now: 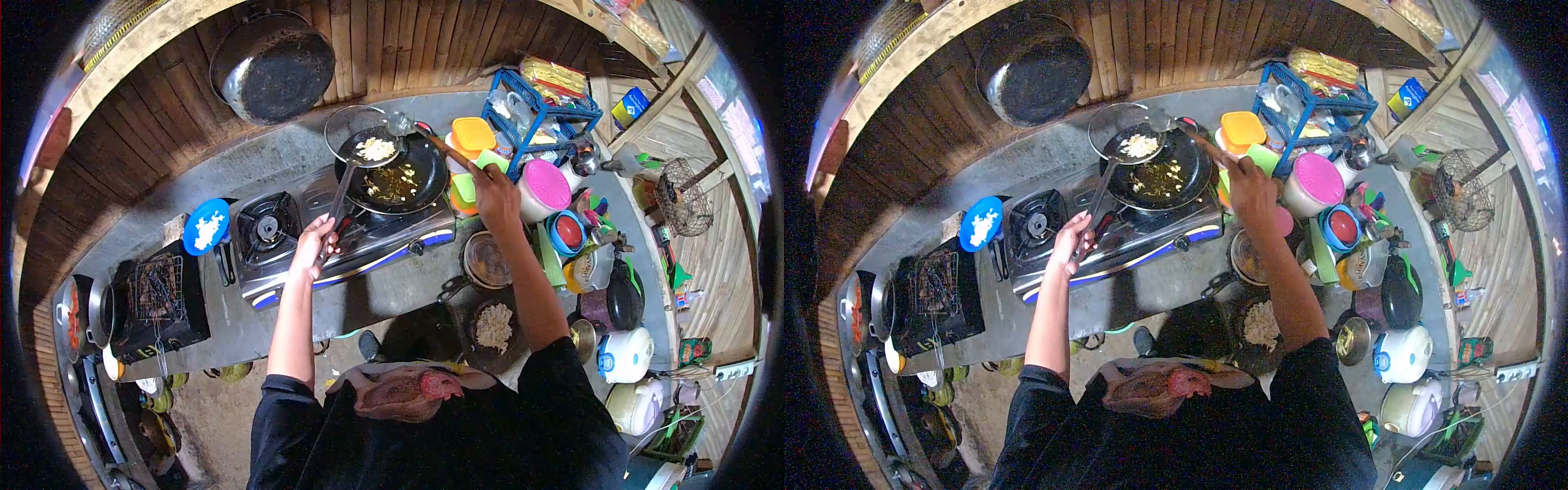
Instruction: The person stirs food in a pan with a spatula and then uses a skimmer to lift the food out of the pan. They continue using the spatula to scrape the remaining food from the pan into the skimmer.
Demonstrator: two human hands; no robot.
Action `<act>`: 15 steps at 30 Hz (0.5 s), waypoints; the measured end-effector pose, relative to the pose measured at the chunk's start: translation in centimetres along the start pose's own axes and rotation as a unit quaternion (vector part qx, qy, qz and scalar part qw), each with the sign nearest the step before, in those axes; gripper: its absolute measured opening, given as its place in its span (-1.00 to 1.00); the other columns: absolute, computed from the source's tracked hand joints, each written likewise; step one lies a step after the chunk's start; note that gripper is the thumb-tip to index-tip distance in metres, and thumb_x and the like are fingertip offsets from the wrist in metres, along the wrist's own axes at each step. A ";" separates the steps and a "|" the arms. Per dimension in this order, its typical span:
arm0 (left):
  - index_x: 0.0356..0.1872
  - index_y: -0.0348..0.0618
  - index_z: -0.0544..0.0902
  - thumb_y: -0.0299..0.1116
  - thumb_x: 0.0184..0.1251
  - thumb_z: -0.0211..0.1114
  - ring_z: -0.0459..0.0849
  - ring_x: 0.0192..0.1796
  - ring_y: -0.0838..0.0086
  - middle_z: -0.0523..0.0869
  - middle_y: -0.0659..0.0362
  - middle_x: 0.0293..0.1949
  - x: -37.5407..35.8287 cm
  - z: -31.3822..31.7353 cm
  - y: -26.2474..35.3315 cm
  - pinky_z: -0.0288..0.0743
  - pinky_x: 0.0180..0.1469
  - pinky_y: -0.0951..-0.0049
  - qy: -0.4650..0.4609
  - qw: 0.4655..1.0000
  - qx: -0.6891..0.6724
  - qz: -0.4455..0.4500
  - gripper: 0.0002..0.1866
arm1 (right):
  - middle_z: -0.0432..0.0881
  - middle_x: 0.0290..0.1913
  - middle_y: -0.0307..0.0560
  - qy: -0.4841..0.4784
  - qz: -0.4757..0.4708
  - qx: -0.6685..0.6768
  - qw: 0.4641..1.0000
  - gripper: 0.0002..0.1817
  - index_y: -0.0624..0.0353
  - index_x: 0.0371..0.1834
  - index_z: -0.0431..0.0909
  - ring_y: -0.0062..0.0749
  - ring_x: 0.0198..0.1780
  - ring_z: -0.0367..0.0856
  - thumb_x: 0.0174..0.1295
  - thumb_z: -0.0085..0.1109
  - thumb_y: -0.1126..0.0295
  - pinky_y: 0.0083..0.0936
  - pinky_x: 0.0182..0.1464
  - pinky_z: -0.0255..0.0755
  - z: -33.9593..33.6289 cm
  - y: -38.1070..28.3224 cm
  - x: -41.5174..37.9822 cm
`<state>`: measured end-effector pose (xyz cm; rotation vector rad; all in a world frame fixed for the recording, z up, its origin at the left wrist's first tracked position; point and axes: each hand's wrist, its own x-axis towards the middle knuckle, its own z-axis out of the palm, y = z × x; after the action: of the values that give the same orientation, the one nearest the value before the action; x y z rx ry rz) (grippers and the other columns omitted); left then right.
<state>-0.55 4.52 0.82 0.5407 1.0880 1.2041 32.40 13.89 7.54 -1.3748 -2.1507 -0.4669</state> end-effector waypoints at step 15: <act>-0.11 -0.07 0.47 -0.28 0.31 0.10 0.31 -0.74 0.70 0.40 0.37 -0.70 0.2 -0.8 0.5 0.32 -0.58 0.64 0.006 1.000 -0.011 0.029 -0.80 | 0.61 -0.46 0.09 -0.149 0.098 0.033 0.983 -0.83 0.13 -0.41 0.64 0.00 -0.36 0.60 -0.03 0.20 0.31 -0.21 -0.28 0.49 -1.2 3.6 2.1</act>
<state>-1.50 4.76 0.82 0.5521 1.0742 1.2692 35.33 16.24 9.79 -1.6878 -2.2053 -0.1178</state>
